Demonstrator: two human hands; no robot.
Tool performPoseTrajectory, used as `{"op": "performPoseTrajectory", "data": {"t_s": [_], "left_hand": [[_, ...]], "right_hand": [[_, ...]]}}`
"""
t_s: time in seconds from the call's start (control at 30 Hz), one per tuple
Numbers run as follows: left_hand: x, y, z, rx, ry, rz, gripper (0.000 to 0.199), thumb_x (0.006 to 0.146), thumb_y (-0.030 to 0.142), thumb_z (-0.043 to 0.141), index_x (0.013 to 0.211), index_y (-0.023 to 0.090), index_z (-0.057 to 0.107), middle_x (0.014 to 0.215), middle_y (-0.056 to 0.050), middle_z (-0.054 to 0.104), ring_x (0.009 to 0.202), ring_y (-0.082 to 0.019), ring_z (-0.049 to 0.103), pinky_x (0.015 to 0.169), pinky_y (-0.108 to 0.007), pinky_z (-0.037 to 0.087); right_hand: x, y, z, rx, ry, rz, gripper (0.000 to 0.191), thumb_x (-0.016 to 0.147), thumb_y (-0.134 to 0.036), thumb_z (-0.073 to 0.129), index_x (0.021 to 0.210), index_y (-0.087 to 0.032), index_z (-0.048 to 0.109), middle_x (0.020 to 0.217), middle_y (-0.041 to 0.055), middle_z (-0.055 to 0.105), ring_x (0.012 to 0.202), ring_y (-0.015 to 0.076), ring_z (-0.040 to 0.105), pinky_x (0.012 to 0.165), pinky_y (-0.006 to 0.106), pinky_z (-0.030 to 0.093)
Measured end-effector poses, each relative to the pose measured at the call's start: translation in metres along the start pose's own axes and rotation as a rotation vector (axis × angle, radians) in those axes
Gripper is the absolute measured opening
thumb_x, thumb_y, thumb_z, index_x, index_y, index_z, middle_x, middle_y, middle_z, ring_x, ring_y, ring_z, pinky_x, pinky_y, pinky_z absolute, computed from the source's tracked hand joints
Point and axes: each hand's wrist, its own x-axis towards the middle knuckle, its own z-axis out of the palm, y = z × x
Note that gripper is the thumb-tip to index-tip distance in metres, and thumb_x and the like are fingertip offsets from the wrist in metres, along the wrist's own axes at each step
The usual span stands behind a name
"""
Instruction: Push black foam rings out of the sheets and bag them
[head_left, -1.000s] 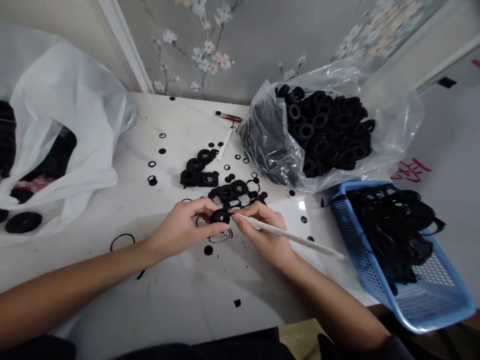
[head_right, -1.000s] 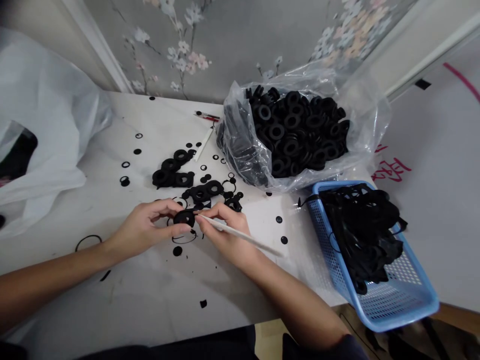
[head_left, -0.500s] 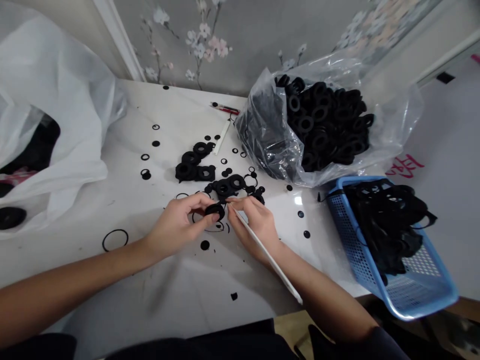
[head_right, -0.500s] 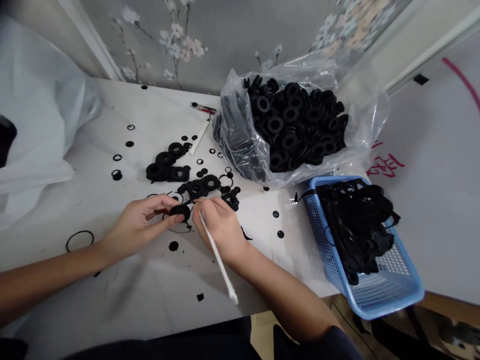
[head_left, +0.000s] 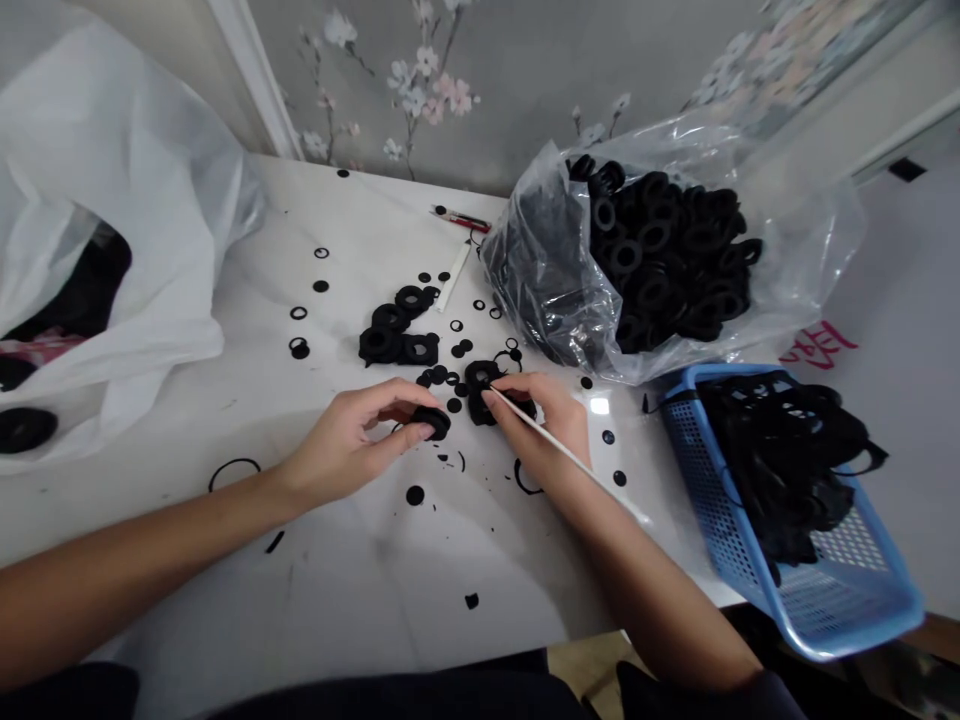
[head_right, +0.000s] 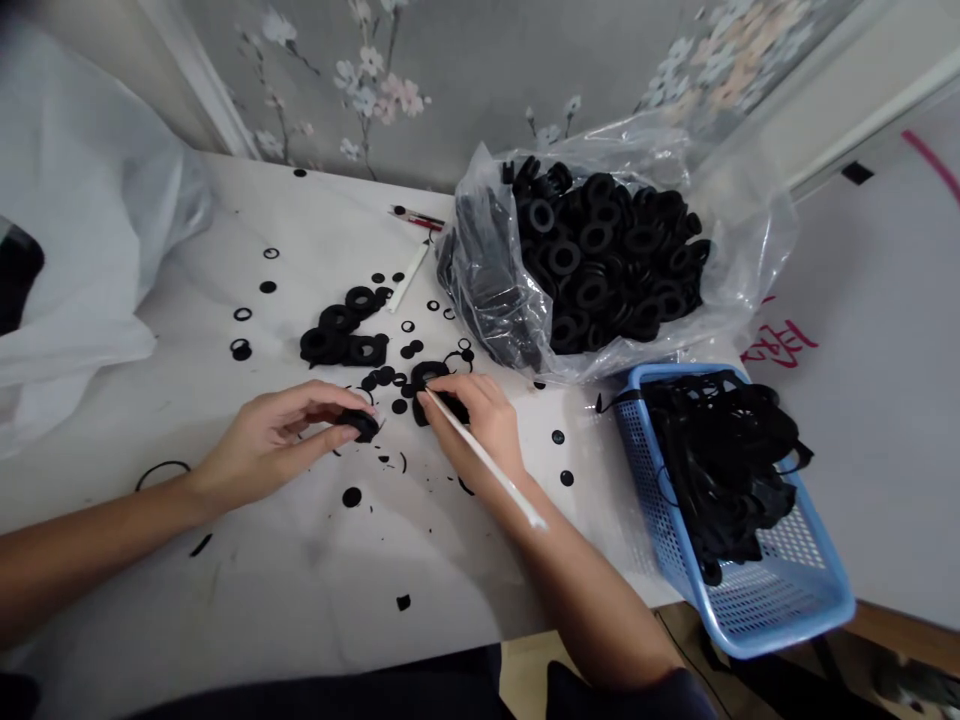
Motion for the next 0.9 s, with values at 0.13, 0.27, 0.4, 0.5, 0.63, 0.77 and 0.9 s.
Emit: {"op": "performPoseTrajectory", "data": {"t_s": [0.13,0.27,0.4,0.5,0.63,0.77,0.9], "left_hand": [[0.002,-0.003,0.002,-0.032,0.001,-0.032,0.020,0.084,0.033,0.064,0.101,0.023,0.069,0.101,-0.004,0.069,0.084,-0.015,0.066,0.067,-0.024,0.056],[0.001,-0.002,0.004,-0.066,0.007,-0.129,0.025,0.081,0.038,0.069,0.101,0.023,0.068,0.093,-0.002,0.068,0.077,-0.015,0.065,0.065,-0.024,0.057],[0.000,0.000,0.007,-0.126,-0.020,-0.175,0.027,0.080,0.038,0.070,0.102,0.024,0.064,0.100,-0.003,0.067,0.078,-0.015,0.066,0.062,-0.023,0.057],[-0.002,0.000,0.010,-0.198,-0.065,-0.110,0.035,0.079,0.033,0.071,0.110,0.025,0.057,0.118,-0.005,0.062,0.085,-0.016,0.068,0.069,-0.025,0.059],[-0.005,-0.003,0.014,-0.249,-0.044,-0.093,0.055,0.077,0.026,0.072,0.125,0.029,0.045,0.121,-0.005,0.059,0.076,-0.012,0.067,0.069,-0.026,0.059],[-0.006,-0.002,0.011,-0.208,-0.008,-0.048,0.059,0.081,0.018,0.063,0.133,0.032,0.040,0.116,-0.003,0.058,0.062,-0.007,0.063,0.059,-0.023,0.055],[0.003,0.000,-0.003,-0.098,0.148,0.036,0.055,0.081,0.019,0.063,0.131,0.032,0.045,0.114,-0.002,0.057,0.060,-0.005,0.058,0.059,-0.023,0.052]], "right_hand": [[-0.006,-0.014,-0.004,0.128,-0.013,0.064,0.021,0.092,-0.027,0.056,0.109,-0.027,0.068,0.070,-0.0006,0.068,0.064,0.0162,0.065,0.065,0.034,0.057],[-0.011,-0.021,-0.004,0.424,-0.171,0.204,0.026,0.092,-0.028,0.057,0.116,-0.027,0.067,0.098,0.0034,0.076,0.087,0.0183,0.072,0.082,0.039,0.060],[-0.015,-0.022,0.006,0.568,-0.330,0.354,0.035,0.076,-0.032,0.077,0.110,-0.024,0.071,0.106,0.0056,0.075,0.094,0.0230,0.072,0.085,0.041,0.060],[-0.016,-0.023,0.012,0.592,-0.331,0.394,0.024,0.076,-0.033,0.077,0.097,-0.024,0.075,0.089,0.0027,0.077,0.081,0.0208,0.073,0.076,0.038,0.061],[-0.017,-0.023,0.014,0.688,-0.307,0.468,0.020,0.076,-0.033,0.076,0.095,-0.025,0.075,0.089,0.0021,0.078,0.081,0.0198,0.073,0.077,0.037,0.061],[-0.015,-0.020,0.012,0.659,-0.299,0.486,0.019,0.074,-0.031,0.077,0.091,-0.025,0.076,0.081,0.0014,0.077,0.072,0.0171,0.071,0.069,0.033,0.060],[-0.008,-0.018,0.000,0.539,-0.378,0.457,0.014,0.074,-0.027,0.074,0.086,-0.021,0.077,0.067,0.0000,0.072,0.057,0.0130,0.064,0.054,0.026,0.053]]}}
